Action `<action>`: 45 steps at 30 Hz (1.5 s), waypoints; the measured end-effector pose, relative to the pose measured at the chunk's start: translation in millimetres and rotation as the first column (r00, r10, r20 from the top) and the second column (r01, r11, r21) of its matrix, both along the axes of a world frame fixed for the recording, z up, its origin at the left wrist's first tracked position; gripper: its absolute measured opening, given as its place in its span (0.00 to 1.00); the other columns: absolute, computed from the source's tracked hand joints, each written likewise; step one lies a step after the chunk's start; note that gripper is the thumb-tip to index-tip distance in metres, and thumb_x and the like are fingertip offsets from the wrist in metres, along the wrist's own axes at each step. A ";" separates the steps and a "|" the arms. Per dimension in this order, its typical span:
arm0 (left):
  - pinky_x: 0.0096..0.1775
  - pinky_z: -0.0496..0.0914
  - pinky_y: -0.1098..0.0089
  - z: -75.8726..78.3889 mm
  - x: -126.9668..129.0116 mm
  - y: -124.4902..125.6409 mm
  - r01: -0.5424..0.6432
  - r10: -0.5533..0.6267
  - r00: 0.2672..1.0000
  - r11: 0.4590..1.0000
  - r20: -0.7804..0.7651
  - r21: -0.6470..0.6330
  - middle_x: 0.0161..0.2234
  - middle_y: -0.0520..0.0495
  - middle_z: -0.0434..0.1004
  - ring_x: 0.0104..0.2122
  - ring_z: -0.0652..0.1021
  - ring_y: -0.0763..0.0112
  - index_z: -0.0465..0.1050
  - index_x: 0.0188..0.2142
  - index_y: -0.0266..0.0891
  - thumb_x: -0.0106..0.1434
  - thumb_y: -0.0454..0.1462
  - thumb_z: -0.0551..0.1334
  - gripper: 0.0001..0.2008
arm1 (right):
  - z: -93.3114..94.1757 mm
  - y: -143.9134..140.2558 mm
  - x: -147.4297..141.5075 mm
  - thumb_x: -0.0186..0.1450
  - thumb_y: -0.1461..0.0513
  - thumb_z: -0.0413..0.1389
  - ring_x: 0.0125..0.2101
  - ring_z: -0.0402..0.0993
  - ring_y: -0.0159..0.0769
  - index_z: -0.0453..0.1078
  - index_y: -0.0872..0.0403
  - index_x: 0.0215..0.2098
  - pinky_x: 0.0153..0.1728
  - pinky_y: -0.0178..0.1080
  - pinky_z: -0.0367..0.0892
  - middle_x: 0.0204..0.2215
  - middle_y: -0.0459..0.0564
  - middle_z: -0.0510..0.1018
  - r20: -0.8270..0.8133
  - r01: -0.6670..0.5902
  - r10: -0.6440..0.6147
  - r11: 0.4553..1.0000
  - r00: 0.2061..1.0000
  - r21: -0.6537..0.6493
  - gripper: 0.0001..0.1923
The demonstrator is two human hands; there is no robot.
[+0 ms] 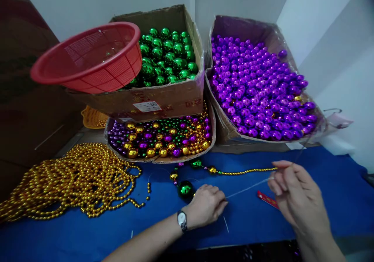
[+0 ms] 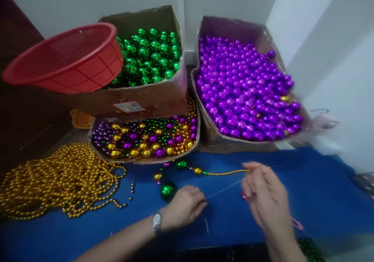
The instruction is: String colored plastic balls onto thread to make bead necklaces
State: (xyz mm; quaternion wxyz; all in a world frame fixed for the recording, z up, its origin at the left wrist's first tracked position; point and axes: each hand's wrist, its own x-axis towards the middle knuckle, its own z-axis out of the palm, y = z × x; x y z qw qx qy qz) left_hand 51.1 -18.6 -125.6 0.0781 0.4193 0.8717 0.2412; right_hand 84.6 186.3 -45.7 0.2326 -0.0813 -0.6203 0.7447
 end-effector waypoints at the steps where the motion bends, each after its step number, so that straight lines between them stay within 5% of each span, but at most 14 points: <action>1: 0.35 0.67 0.68 -1.7 0.9 -3.0 -0.020 0.020 1.000 0.999 -0.018 -0.038 0.31 0.47 0.74 0.31 0.74 0.67 0.69 0.34 0.39 0.65 0.40 0.52 0.10 | 2.3 7.9 -2.1 0.66 0.58 0.54 0.17 0.56 0.23 0.70 0.55 0.38 0.19 0.30 0.54 0.17 0.38 0.57 -0.026 0.067 -0.068 0.997 0.997 -0.030 0.09; 5: 0.30 0.67 0.69 -5.2 -1.3 -17.7 -0.082 0.068 0.994 0.980 -0.084 -0.182 0.32 0.46 0.72 0.29 0.73 0.67 0.66 0.34 0.39 0.66 0.40 0.49 0.10 | 7.3 31.5 -9.8 0.65 0.60 0.56 0.17 0.51 0.23 0.70 0.55 0.37 0.19 0.31 0.51 0.15 0.37 0.56 -0.096 0.263 -0.274 0.958 0.957 -0.111 0.06; 13: 0.35 0.67 0.65 -1.5 -9.6 -42.0 -0.180 0.121 0.976 0.917 -0.181 -0.355 0.34 0.45 0.71 0.33 0.72 0.64 0.67 0.36 0.39 0.65 0.36 0.52 0.06 | 7.3 21.3 -13.1 0.64 0.61 0.58 0.18 0.55 0.24 0.71 0.57 0.37 0.21 0.34 0.50 0.16 0.39 0.59 -0.104 0.297 -0.302 0.953 0.948 -0.055 0.06; 20: 0.38 0.69 0.61 3.7 3.3 -50.6 -0.121 0.099 0.989 0.968 -0.109 -0.219 0.36 0.43 0.73 0.36 0.73 0.60 0.65 0.48 0.39 0.62 0.45 0.56 0.17 | 10.6 21.0 -15.5 0.63 0.60 0.59 0.18 0.55 0.25 0.71 0.56 0.36 0.21 0.34 0.50 0.16 0.39 0.59 -0.120 0.315 -0.318 0.948 0.940 -0.045 0.07; 25: 0.38 0.69 0.65 46.2 -16.6 -58.6 -0.148 0.152 0.986 0.988 -0.072 0.053 0.37 0.43 0.75 0.36 0.74 0.63 0.67 0.47 0.39 0.65 0.44 0.53 0.16 | 5.2 10.4 -10.5 0.64 0.58 0.57 0.19 0.55 0.25 0.71 0.55 0.38 0.21 0.33 0.53 0.16 0.39 0.60 -0.103 0.281 -0.279 0.960 0.955 0.006 0.09; 29: 0.40 0.69 0.68 84.6 -60.6 -69.8 -0.267 0.292 0.953 0.935 -0.080 0.233 0.38 0.44 0.76 0.36 0.75 0.67 0.70 0.43 0.39 0.66 0.39 0.52 0.12 | -3.9 -5.3 -7.0 0.63 0.54 0.57 0.19 0.58 0.26 0.71 0.56 0.38 0.20 0.32 0.56 0.18 0.40 0.61 -0.020 0.217 -0.216 0.972 0.976 0.086 0.13; 32: 0.40 0.69 0.70 95.1 -103.6 -76.2 -0.359 0.374 0.918 0.925 -0.136 0.123 0.38 0.46 0.77 0.36 0.76 0.67 0.71 0.43 0.39 0.66 0.38 0.50 0.13 | -13.3 -17.0 -4.9 0.62 0.51 0.56 0.18 0.60 0.27 0.71 0.56 0.38 0.17 0.32 0.56 0.17 0.41 0.62 0.079 0.115 -0.131 0.975 0.988 0.190 0.17; 39: 0.38 0.68 0.69 71.6 -168.4 -66.7 -0.329 0.294 0.937 0.924 -0.190 -0.193 0.36 0.43 0.78 0.36 0.77 0.61 0.72 0.40 0.38 0.59 0.38 0.58 0.10 | -24.0 -39.0 2.3 0.67 0.52 0.48 0.20 0.64 0.31 0.67 0.55 0.48 0.21 0.32 0.60 0.18 0.42 0.64 0.320 -0.284 0.166 0.886 0.933 0.368 0.19; 45: 0.39 0.67 0.66 58.1 -181.5 -60.1 -0.308 0.253 0.946 0.898 -0.203 -0.315 0.37 0.40 0.77 0.39 0.76 0.57 0.70 0.41 0.37 0.56 0.39 0.61 0.13 | -34.4 -45.1 1.7 0.68 0.52 0.47 0.20 0.65 0.32 0.68 0.53 0.48 0.22 0.32 0.61 0.19 0.43 0.66 0.359 -0.376 0.220 0.805 0.907 0.458 0.18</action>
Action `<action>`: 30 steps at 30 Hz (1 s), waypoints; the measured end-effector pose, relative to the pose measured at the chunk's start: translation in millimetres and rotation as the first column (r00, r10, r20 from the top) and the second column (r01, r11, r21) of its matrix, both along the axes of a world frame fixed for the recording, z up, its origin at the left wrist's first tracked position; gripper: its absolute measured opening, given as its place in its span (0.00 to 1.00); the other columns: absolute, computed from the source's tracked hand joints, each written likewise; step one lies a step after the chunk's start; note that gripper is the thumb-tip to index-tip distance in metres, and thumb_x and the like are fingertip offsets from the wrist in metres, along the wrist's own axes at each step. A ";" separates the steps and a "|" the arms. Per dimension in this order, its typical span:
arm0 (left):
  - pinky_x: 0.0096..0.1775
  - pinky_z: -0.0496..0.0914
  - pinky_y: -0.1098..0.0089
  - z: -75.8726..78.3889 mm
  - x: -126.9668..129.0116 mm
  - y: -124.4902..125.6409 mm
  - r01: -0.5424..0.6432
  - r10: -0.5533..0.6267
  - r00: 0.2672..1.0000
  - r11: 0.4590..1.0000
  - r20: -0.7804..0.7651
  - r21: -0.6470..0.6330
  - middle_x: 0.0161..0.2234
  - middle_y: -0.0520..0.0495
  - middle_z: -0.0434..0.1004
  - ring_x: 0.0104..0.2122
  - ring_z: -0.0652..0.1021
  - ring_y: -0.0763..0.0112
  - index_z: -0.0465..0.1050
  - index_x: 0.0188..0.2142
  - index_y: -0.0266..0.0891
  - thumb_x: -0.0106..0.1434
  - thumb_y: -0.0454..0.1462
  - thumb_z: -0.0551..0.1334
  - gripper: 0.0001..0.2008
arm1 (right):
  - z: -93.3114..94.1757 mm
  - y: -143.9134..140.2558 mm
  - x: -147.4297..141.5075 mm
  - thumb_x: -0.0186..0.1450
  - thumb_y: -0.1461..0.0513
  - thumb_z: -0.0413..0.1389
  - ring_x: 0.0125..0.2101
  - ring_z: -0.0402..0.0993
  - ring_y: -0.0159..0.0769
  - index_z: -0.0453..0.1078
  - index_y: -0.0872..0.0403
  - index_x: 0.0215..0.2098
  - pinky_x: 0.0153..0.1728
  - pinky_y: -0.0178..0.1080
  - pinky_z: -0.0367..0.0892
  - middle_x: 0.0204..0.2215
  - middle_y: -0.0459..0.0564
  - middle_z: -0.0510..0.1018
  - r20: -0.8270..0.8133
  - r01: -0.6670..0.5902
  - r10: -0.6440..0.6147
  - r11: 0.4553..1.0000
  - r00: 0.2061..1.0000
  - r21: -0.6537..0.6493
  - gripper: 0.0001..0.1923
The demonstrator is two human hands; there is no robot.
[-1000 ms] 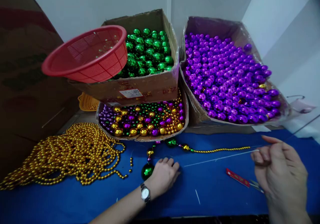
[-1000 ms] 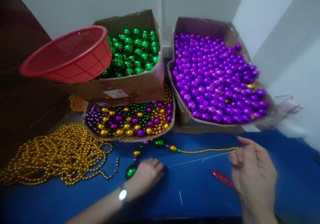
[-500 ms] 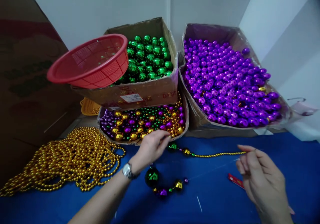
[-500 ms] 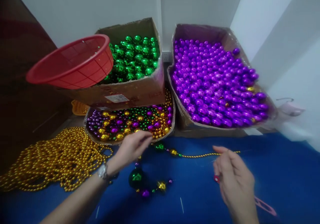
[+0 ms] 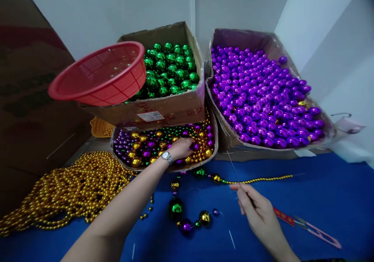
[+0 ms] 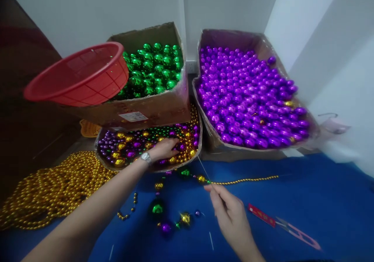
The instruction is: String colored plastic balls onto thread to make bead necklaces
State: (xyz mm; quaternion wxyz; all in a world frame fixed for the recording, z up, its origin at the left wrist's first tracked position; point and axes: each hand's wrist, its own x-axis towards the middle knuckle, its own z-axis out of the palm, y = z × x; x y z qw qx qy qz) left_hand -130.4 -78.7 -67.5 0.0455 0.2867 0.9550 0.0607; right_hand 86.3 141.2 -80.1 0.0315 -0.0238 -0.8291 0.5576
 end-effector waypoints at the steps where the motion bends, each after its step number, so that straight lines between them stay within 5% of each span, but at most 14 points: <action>1: 0.40 0.67 0.66 -0.7 -0.9 0.3 0.002 -0.002 1.000 1.000 0.002 -0.009 0.37 0.40 0.77 0.39 0.76 0.57 0.70 0.41 0.37 0.55 0.39 0.61 0.14 | -1.6 -0.4 -0.4 0.68 0.52 0.46 0.20 0.65 0.32 0.68 0.52 0.48 0.22 0.32 0.60 0.18 0.42 0.66 0.000 -0.009 0.009 1.000 1.000 0.014 0.18; 12: 0.42 0.66 0.62 -4.1 2.2 3.1 -0.037 0.036 0.999 0.998 0.020 0.058 0.38 0.39 0.76 0.39 0.75 0.60 0.71 0.39 0.33 0.55 0.39 0.62 0.14 | 8.9 -9.0 -3.0 0.69 0.53 0.45 0.22 0.69 0.33 0.71 0.53 0.46 0.24 0.31 0.63 0.18 0.44 0.68 0.003 -0.056 0.056 0.993 0.998 0.108 0.18; 16: 0.40 0.67 0.65 -2.4 6.4 3.2 -0.079 0.076 0.997 0.980 0.021 0.181 0.35 0.41 0.77 0.37 0.75 0.59 0.72 0.39 0.34 0.52 0.35 0.62 0.13 | 10.1 -9.9 -2.7 0.69 0.53 0.45 0.23 0.70 0.34 0.71 0.53 0.46 0.24 0.31 0.64 0.19 0.44 0.68 -0.022 -0.053 0.055 0.993 0.998 0.109 0.18; 22: 0.34 0.69 0.69 13.4 33.7 -6.0 -0.126 0.094 0.991 0.882 0.093 0.455 0.38 0.45 0.76 0.32 0.76 0.67 0.67 0.48 0.35 0.61 0.43 0.56 0.19 | 6.2 -9.2 -1.5 0.69 0.53 0.45 0.23 0.70 0.33 0.70 0.52 0.47 0.24 0.31 0.64 0.19 0.44 0.68 0.003 -0.076 0.076 0.988 0.997 0.132 0.18; 24: 0.34 0.70 0.70 18.2 44.2 -7.4 -0.173 0.050 0.976 0.774 0.213 0.609 0.40 0.44 0.75 0.32 0.76 0.68 0.65 0.50 0.35 0.62 0.44 0.55 0.20 | 3.7 -11.0 -2.2 0.69 0.54 0.45 0.22 0.69 0.32 0.69 0.52 0.48 0.24 0.31 0.64 0.20 0.43 0.69 -0.004 -0.082 0.083 0.989 0.997 0.124 0.17; 28: 0.40 0.72 0.67 21.5 59.0 -7.2 -0.424 -0.139 0.860 0.344 0.492 0.838 0.41 0.45 0.73 0.36 0.76 0.69 0.69 0.46 0.37 0.57 0.41 0.63 0.18 | 0.2 -15.4 -3.2 0.69 0.55 0.45 0.24 0.69 0.32 0.69 0.51 0.48 0.26 0.31 0.63 0.22 0.43 0.70 -0.019 -0.097 0.100 0.987 0.995 0.126 0.16; 30: 0.41 0.72 0.67 21.0 63.7 -7.2 -0.502 -0.191 0.819 0.219 0.541 0.837 0.39 0.47 0.72 0.36 0.76 0.71 0.70 0.44 0.38 0.55 0.39 0.65 0.17 | -0.4 -16.1 -2.8 0.69 0.55 0.45 0.24 0.69 0.32 0.68 0.51 0.48 0.27 0.31 0.63 0.21 0.43 0.70 -0.020 -0.100 0.103 0.985 0.994 0.138 0.16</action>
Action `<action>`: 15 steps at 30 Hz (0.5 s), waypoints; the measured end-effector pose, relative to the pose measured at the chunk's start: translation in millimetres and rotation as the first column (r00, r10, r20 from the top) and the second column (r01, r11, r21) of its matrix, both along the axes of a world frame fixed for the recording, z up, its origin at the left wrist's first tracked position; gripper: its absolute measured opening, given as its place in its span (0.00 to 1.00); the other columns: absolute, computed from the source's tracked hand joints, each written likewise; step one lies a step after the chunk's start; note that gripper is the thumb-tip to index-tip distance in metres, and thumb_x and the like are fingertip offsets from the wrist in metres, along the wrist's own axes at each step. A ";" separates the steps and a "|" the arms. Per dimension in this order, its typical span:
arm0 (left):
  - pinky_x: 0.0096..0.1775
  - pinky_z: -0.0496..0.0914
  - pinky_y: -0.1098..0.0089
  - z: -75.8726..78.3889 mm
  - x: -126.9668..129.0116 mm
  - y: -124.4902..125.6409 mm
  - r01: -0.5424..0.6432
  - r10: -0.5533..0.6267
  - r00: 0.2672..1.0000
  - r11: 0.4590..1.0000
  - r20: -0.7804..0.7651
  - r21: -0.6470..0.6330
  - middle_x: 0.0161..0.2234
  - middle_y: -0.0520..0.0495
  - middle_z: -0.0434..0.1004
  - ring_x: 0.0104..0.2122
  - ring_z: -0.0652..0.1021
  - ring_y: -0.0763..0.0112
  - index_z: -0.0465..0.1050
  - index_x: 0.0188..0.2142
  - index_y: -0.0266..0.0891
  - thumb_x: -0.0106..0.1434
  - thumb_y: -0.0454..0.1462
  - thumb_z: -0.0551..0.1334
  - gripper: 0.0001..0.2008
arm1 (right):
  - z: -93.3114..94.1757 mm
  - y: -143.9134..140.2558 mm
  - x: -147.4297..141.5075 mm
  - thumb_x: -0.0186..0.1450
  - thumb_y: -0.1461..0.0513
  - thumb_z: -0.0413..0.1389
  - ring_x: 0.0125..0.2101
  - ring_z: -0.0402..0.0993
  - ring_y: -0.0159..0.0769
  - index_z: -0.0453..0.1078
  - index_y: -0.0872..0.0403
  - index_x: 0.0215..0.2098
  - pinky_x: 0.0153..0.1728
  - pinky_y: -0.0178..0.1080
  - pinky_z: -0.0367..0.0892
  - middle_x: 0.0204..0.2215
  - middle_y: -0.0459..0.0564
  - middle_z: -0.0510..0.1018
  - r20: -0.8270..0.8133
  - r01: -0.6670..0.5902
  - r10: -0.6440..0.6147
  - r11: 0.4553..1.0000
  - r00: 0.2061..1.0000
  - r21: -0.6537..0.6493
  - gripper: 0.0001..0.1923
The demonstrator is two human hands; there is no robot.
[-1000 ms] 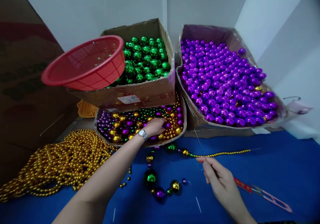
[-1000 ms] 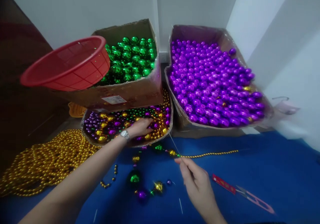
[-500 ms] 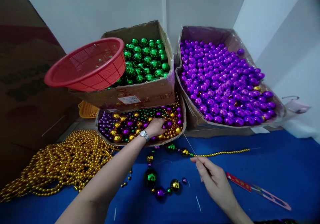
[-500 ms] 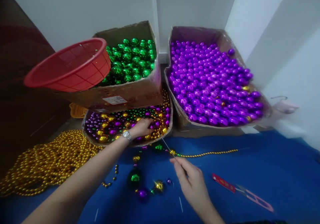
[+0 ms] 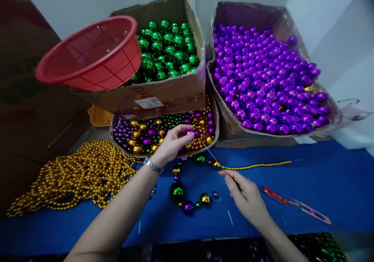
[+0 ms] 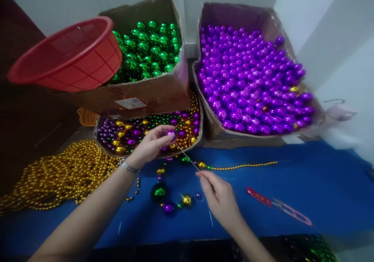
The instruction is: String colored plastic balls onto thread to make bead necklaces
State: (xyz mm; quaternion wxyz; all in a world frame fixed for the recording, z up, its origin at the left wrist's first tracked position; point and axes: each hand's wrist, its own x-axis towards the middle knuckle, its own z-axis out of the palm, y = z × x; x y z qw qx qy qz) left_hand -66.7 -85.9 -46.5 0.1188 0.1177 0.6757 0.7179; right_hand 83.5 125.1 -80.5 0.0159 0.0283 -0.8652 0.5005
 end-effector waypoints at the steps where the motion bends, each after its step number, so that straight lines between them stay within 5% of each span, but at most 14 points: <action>1: 0.42 0.71 0.67 -0.4 1.9 -0.2 -0.008 0.007 0.999 0.999 0.035 0.049 0.39 0.48 0.72 0.35 0.75 0.72 0.71 0.44 0.39 0.55 0.38 0.66 0.16 | -0.1 0.1 0.3 0.69 0.55 0.45 0.24 0.69 0.32 0.68 0.50 0.48 0.27 0.31 0.63 0.21 0.43 0.69 0.000 0.001 -0.001 1.000 1.000 0.003 0.15; 4: 0.44 0.71 0.66 -1.2 5.5 -1.5 -0.013 -0.003 0.994 0.989 0.106 0.145 0.40 0.47 0.73 0.37 0.75 0.72 0.72 0.44 0.39 0.55 0.37 0.66 0.16 | 0.1 1.2 1.1 0.70 0.55 0.45 0.25 0.70 0.32 0.69 0.50 0.47 0.28 0.31 0.63 0.23 0.43 0.70 0.002 0.004 -0.004 1.000 1.000 0.007 0.14; 6: 0.45 0.70 0.65 -1.4 5.2 -3.4 -0.004 -0.004 0.997 0.995 0.078 0.102 0.42 0.46 0.73 0.39 0.75 0.69 0.71 0.45 0.39 0.57 0.38 0.64 0.16 | 0.2 1.6 1.0 0.70 0.55 0.45 0.25 0.70 0.32 0.69 0.50 0.46 0.28 0.30 0.63 0.22 0.43 0.70 0.009 0.009 -0.009 1.000 1.000 0.018 0.15; 8: 0.43 0.70 0.64 -1.7 2.6 -6.0 -0.002 -0.004 0.999 0.993 -0.049 -0.118 0.41 0.45 0.74 0.39 0.75 0.66 0.71 0.47 0.39 0.58 0.40 0.62 0.16 | -0.6 1.5 0.6 0.70 0.55 0.44 0.25 0.70 0.32 0.69 0.50 0.47 0.27 0.30 0.63 0.21 0.43 0.69 0.015 0.014 -0.014 0.999 1.000 0.030 0.15; 11: 0.41 0.69 0.63 -1.1 -4.1 -9.2 -0.072 -0.100 0.946 0.862 -0.308 -0.502 0.38 0.44 0.77 0.37 0.76 0.61 0.73 0.46 0.39 0.58 0.40 0.62 0.16 | -4.5 1.1 -0.2 0.69 0.54 0.44 0.24 0.70 0.32 0.69 0.51 0.47 0.26 0.30 0.64 0.21 0.44 0.70 0.007 0.015 -0.015 0.999 1.000 0.038 0.17; 13: 0.42 0.68 0.64 2.7 -8.1 -9.6 -0.092 -0.192 0.898 0.798 -0.396 -0.595 0.38 0.45 0.78 0.38 0.76 0.59 0.75 0.43 0.40 0.55 0.39 0.64 0.15 | -9.0 1.5 -0.9 0.69 0.53 0.43 0.22 0.70 0.32 0.69 0.51 0.47 0.24 0.29 0.64 0.21 0.44 0.70 -0.007 0.014 -0.013 0.999 1.000 0.046 0.18; 15: 0.42 0.68 0.65 12.9 -10.8 -9.0 -0.117 -0.232 0.851 0.790 -0.471 -0.602 0.39 0.45 0.78 0.38 0.77 0.60 0.76 0.41 0.41 0.55 0.38 0.64 0.12 | -13.9 2.5 -1.9 0.69 0.53 0.43 0.21 0.69 0.31 0.69 0.52 0.47 0.23 0.28 0.64 0.19 0.44 0.69 -0.026 0.017 -0.015 0.998 1.000 0.052 0.18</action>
